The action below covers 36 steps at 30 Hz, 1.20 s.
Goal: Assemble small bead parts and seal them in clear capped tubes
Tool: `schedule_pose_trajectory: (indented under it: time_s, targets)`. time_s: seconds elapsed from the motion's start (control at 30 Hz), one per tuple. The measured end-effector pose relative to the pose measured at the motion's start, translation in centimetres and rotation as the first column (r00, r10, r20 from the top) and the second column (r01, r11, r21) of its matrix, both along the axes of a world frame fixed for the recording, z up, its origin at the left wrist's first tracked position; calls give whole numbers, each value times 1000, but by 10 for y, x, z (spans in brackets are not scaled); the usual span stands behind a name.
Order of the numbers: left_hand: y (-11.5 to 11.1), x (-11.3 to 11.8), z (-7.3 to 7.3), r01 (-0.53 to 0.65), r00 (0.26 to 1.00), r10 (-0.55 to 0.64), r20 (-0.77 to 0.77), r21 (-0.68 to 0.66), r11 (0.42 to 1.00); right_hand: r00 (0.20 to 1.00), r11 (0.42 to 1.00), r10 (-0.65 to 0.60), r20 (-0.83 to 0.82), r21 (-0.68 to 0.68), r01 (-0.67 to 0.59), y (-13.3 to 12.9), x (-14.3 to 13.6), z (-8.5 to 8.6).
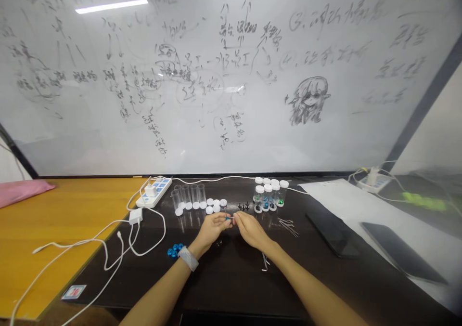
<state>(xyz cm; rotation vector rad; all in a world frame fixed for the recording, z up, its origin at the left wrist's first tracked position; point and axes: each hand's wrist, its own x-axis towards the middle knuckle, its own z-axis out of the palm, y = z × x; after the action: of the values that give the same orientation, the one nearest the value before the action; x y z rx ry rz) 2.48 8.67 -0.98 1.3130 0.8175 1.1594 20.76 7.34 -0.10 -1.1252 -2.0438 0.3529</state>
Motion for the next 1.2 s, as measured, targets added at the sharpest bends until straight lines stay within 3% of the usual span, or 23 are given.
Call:
schedule_pose_trajectory:
  time_s: [0.17,0.37,0.57,0.8,1.03,1.2]
  targets:
    - [0,0,1,-1,1000,1,8,-17,1000,999,1000,-14,46,18,13,-2,1,1]
    - [0,1,1,-72,992,77,-96,62,995,985,982,-48,-164,-190,16,3,-5,-3]
    - [0,0,0,-95,990,99,-104,45,994,989,982,-41,-144,-189,13,5,-5,-4]
    - [0,2,2,-103,985,114,-129,92,990,957,945,-101,-271,-328,6,14,-8,-15]
    - [7,-1,-7,-170,979,175,-103,58,984,990,977,-130,-63,-181,117,7,-4,-6]
    - [6,-2,-6,-176,984,176,-13,14,984,958,961,-147,246,-196,198,4,5,-4]
